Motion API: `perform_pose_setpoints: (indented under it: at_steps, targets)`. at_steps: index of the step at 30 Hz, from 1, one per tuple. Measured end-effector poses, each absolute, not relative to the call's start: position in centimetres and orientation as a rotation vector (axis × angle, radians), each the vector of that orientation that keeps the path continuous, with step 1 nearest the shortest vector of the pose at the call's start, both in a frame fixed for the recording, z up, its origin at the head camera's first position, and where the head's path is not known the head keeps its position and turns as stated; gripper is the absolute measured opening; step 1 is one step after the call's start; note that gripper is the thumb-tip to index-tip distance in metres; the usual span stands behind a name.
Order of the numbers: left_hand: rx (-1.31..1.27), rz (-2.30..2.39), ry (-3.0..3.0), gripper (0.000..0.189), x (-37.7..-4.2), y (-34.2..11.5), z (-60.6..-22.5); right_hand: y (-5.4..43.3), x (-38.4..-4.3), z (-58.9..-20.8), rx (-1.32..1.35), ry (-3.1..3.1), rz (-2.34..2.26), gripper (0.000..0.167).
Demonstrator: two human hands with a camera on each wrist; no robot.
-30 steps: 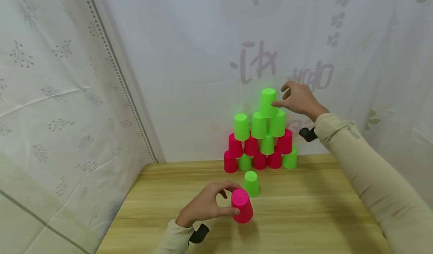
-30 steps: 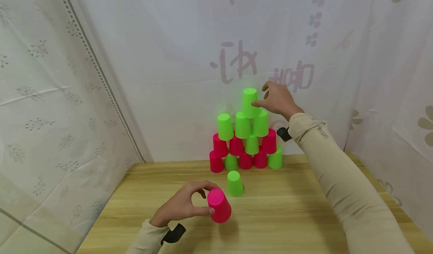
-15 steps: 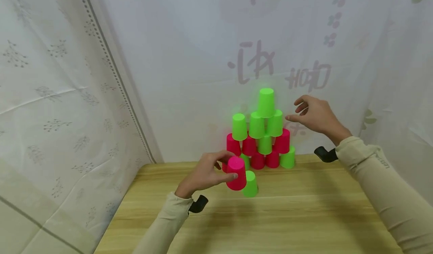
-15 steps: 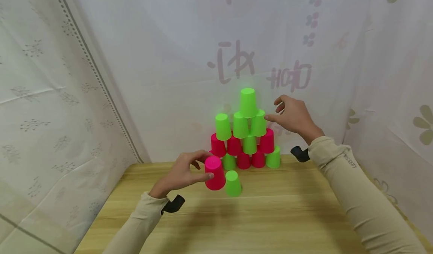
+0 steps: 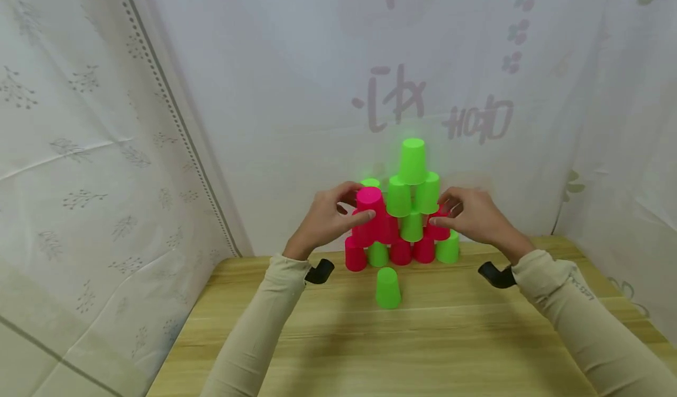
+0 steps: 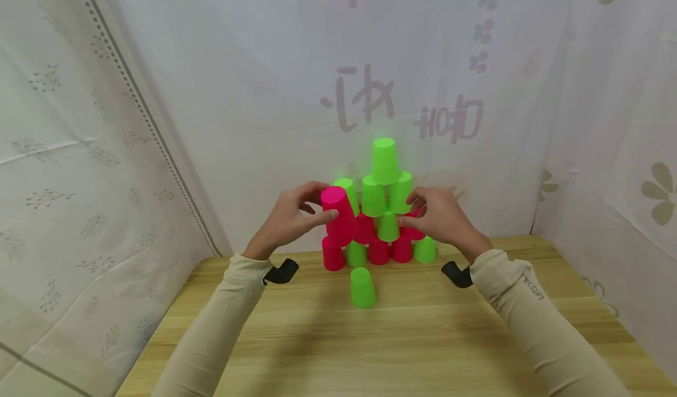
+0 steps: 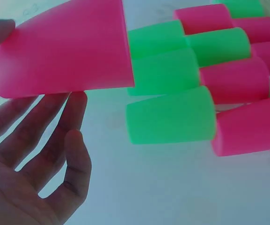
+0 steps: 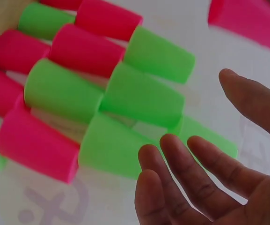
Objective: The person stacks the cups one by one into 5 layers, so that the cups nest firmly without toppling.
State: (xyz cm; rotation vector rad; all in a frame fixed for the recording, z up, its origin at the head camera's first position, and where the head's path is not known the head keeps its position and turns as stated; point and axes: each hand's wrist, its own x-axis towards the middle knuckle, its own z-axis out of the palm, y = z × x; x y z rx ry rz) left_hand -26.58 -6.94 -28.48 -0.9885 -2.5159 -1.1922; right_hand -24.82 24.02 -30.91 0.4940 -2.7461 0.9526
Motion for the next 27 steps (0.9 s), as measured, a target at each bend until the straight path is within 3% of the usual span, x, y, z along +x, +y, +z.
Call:
perform_pose_setpoints:
  at_steps: [18,27]
  targets:
    - [-0.699,-1.125,-2.445,0.048,-30.2,-3.0,-25.5,20.5,-23.7,-36.3,0.932,-2.904,1.078,0.025]
    - [-0.617,-1.004,-2.547,0.052,-31.9,-1.8,-24.8,19.2,-23.5,-38.3,0.933,-2.972,1.137,0.031]
